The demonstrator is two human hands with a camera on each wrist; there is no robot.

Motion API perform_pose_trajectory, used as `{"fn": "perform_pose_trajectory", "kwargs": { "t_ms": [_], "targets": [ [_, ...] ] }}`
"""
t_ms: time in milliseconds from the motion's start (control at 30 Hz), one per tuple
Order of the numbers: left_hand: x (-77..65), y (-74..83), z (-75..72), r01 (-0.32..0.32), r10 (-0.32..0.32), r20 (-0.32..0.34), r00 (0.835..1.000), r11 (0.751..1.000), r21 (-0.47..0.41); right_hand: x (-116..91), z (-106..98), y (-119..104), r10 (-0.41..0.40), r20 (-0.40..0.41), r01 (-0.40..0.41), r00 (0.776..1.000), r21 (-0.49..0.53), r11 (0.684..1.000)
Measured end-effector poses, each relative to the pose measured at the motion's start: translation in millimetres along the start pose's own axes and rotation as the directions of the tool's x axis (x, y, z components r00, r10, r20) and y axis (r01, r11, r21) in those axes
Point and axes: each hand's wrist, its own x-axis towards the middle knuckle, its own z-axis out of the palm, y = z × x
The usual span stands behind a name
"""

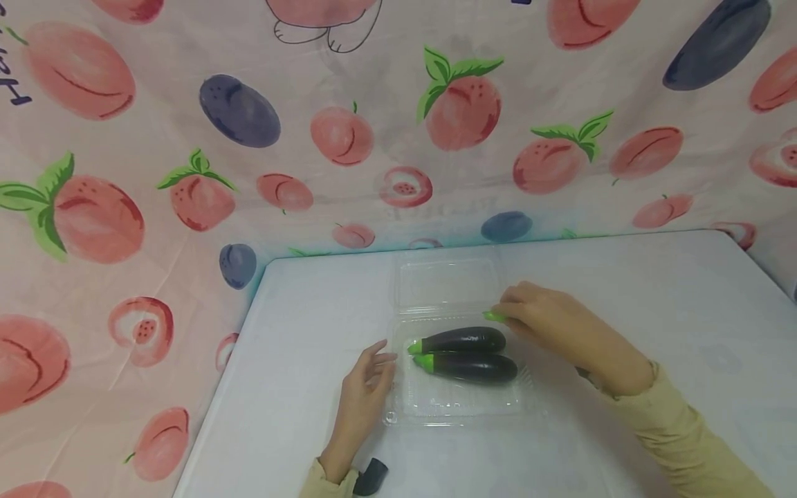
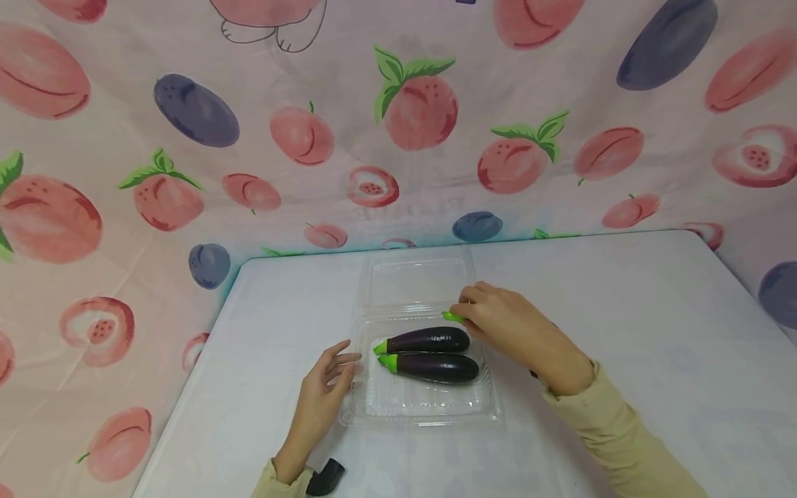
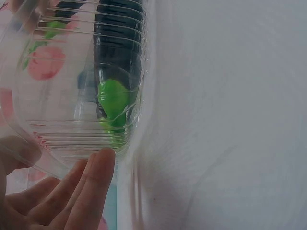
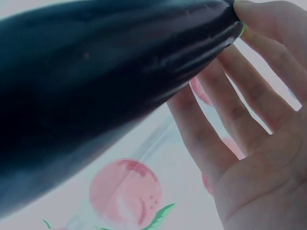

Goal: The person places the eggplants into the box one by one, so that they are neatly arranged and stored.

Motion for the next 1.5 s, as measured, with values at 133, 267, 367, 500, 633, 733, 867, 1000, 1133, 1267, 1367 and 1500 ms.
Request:
{"fn": "perform_pose_trajectory", "kwargs": {
  "t_ms": [133, 267, 367, 500, 633, 733, 867, 1000, 1133, 1267, 1367, 1500],
  "targets": [
    [0.7, -0.4, 0.3, 0.003, -0.003, -0.003, 1.000, 1.000, -0.002, 3.6, -0.7, -5.4, -0.026, -0.009, 0.026, 1.000, 0.000, 1.000],
    [1.2, -1.0, 0.4, 0.003, -0.003, -0.005, 1.000, 1.000, 0.001, 7.6, -1.0, -10.4, -0.048, -0.022, 0.048, 0.999, 0.009, 0.999],
    [1.3, -1.4, 0.4, 0.004, -0.004, -0.004, 1.000, 1.000, 0.001, 10.4, -0.3, -13.5, -0.050, -0.019, 0.050, 0.999, 0.016, 0.999],
    [1.3, -1.6, 0.4, 0.005, -0.005, 0.000, 1.000, 1.000, -0.008, 13.3, 1.3, -17.0, -0.047, -0.006, 0.047, 0.999, 0.026, 0.999],
    [1.5, -1.4, 0.5, 0.007, -0.006, 0.002, 1.000, 1.000, -0.006, 14.8, 3.2, -20.5, -0.069, -0.008, 0.070, 0.998, 0.048, 0.996],
    [1.7, -1.0, 0.4, 0.007, -0.007, 0.001, 1.000, 1.000, -0.002, 15.6, 5.4, -23.1, -0.084, -0.007, 0.085, 0.996, 0.062, 0.994],
    [1.8, -0.6, 0.3, 0.008, -0.008, -0.001, 1.000, 1.000, 0.003, 17.3, 8.1, -26.3, -0.098, -0.004, 0.098, 0.995, 0.061, 0.993],
    [1.8, -1.0, 0.3, 0.006, -0.006, 0.001, 1.000, 1.000, 0.000, 19.0, 10.8, -28.8, -0.113, -0.004, 0.113, 0.994, 0.058, 0.992],
    [1.7, -1.7, -0.1, 0.002, -0.002, 0.004, 1.000, 1.000, -0.012, 20.8, 11.6, -33.2, -0.126, -0.013, 0.126, 0.992, 0.054, 0.991],
    [1.6, -1.9, -0.3, -0.003, 0.003, 0.004, 1.000, 1.000, -0.013, 23.0, 10.3, -39.6, -0.112, 0.017, 0.111, 0.994, 0.049, 0.993],
    [1.3, -1.9, -0.3, -0.008, 0.008, 0.003, 1.000, 1.000, -0.007, 24.1, 11.0, -43.8, -0.121, 0.023, 0.121, 0.992, 0.031, 0.992],
    [1.1, -1.6, -0.5, -0.012, 0.012, 0.002, 1.000, 1.000, -0.005, 24.9, 14.1, -47.6, -0.165, -0.004, 0.165, 0.986, -0.001, 0.986]
  ]
}}
